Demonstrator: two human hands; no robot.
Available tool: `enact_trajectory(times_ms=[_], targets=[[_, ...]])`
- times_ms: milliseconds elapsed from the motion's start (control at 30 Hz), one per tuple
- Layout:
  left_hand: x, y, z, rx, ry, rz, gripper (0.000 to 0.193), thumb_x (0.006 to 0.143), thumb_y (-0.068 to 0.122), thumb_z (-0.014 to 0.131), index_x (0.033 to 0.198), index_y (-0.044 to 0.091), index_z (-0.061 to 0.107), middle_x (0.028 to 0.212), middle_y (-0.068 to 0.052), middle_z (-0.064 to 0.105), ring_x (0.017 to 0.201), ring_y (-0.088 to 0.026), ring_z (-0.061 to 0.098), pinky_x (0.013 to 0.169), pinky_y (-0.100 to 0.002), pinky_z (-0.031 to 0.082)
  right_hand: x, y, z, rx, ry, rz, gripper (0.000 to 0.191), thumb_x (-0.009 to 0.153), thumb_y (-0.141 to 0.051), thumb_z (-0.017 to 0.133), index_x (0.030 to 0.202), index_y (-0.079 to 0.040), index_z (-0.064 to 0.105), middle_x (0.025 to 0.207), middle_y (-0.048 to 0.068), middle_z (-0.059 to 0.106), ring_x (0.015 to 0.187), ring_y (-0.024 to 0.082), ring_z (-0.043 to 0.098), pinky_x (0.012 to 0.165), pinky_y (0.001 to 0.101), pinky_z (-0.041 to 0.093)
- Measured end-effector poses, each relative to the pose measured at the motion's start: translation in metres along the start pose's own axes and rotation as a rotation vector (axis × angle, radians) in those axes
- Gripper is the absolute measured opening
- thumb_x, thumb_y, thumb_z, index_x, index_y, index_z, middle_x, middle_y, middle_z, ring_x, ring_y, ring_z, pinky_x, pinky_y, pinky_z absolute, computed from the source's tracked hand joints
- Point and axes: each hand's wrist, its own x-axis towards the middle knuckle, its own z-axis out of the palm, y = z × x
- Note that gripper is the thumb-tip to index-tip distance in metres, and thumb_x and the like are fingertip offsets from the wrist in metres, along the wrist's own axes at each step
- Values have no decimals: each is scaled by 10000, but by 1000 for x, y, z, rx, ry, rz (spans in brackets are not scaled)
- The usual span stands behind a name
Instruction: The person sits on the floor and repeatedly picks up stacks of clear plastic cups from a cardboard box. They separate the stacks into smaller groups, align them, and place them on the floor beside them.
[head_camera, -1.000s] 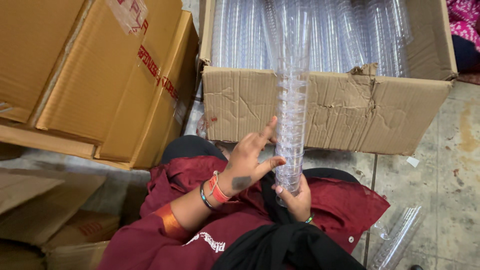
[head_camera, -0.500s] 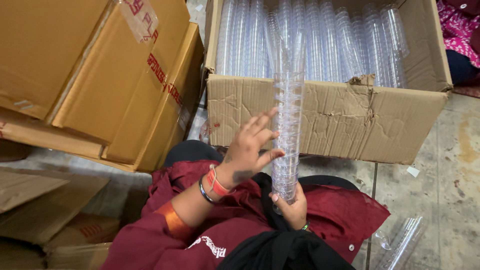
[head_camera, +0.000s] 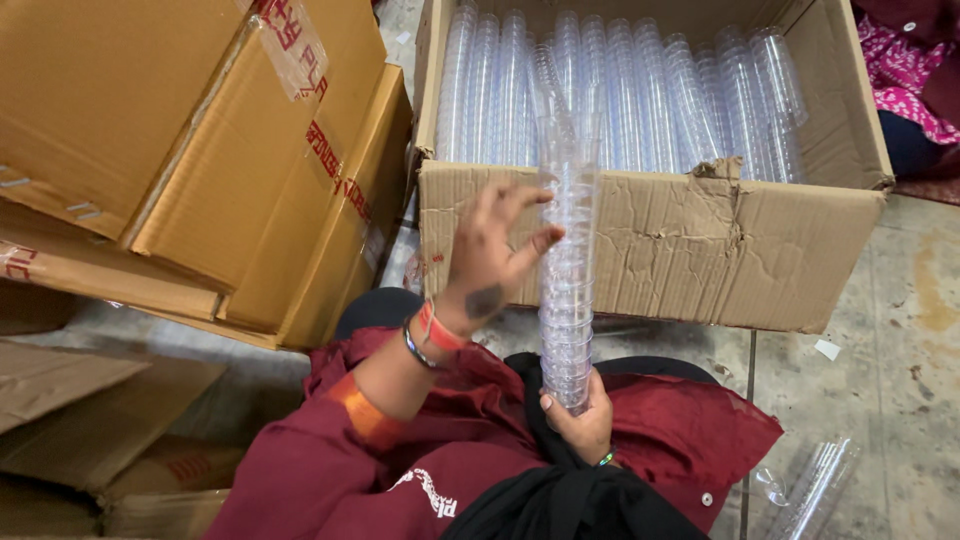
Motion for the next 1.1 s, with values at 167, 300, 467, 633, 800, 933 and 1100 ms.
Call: enact_trajectory(times_ms=[167, 300, 467, 633, 800, 933, 1100], targets=[[26, -17, 11, -926, -24, -305, 727, 895, 285, 836, 1342, 50, 312, 1395, -200, 606, 1249, -274, 628, 1105, -437, 519, 2, -3, 4, -287, -9, -260, 574, 778, -164, 859, 1252, -8, 577, 1085, 91, 696, 972, 176, 661, 882, 332, 534], [17, -4, 5, -1074, -55, -263, 872, 894, 131, 865, 1466, 67, 210, 1382, -227, 592, 1287, -275, 603, 1149, -415, 508, 14, -8, -6, -621, -7, -258, 655, 714, -213, 923, 1242, 1, 600, 1130, 131, 666, 1054, 214, 626, 928, 363, 499], [4, 24, -17, -1156, 15, -158, 965, 922, 141, 876, 1547, 128, 141, 1425, -227, 570, 1319, -282, 601, 1197, -424, 497, 22, -11, -12, -395, 14, -134, 741, 715, -335, 906, 1278, 9, 568, 1166, 144, 661, 1065, 256, 640, 943, 369, 516], [2, 43, -24, -967, 64, -32, 998, 992, 244, 863, 1592, 183, 69, 1491, -194, 484, 1306, -253, 588, 1174, -382, 538, 25, -21, -15, -572, 123, -179, 759, 696, -304, 903, 1304, -1, 565, 1193, 185, 655, 1103, 326, 647, 963, 403, 504], [-9, 40, -16, -722, 74, 71, 1036, 954, 277, 877, 1590, 202, 63, 1416, -161, 489, 1237, -240, 644, 1074, -353, 582, 24, -29, -21, -686, 143, -240, 739, 698, -255, 878, 1313, 3, 559, 1206, 220, 649, 1126, 385, 624, 967, 441, 486], [-28, 33, 6, -814, 116, -42, 1023, 953, 260, 859, 1605, 189, 74, 1445, -175, 504, 1209, -243, 607, 1075, -370, 561, 28, -41, -40, -834, 49, -4, 745, 690, -312, 878, 1303, -30, 562, 1228, 198, 671, 1180, 371, 639, 996, 429, 507], [-70, 31, 33, -840, 98, -241, 1035, 903, 178, 857, 1606, 164, 98, 1463, -190, 495, 1273, -266, 603, 1078, -399, 554, 38, -79, -48, -845, -93, -510, 1100, 657, -291, 911, 1527, 14, 312, 1412, 305, 497, 1239, 497, 542, 999, 517, 456]])
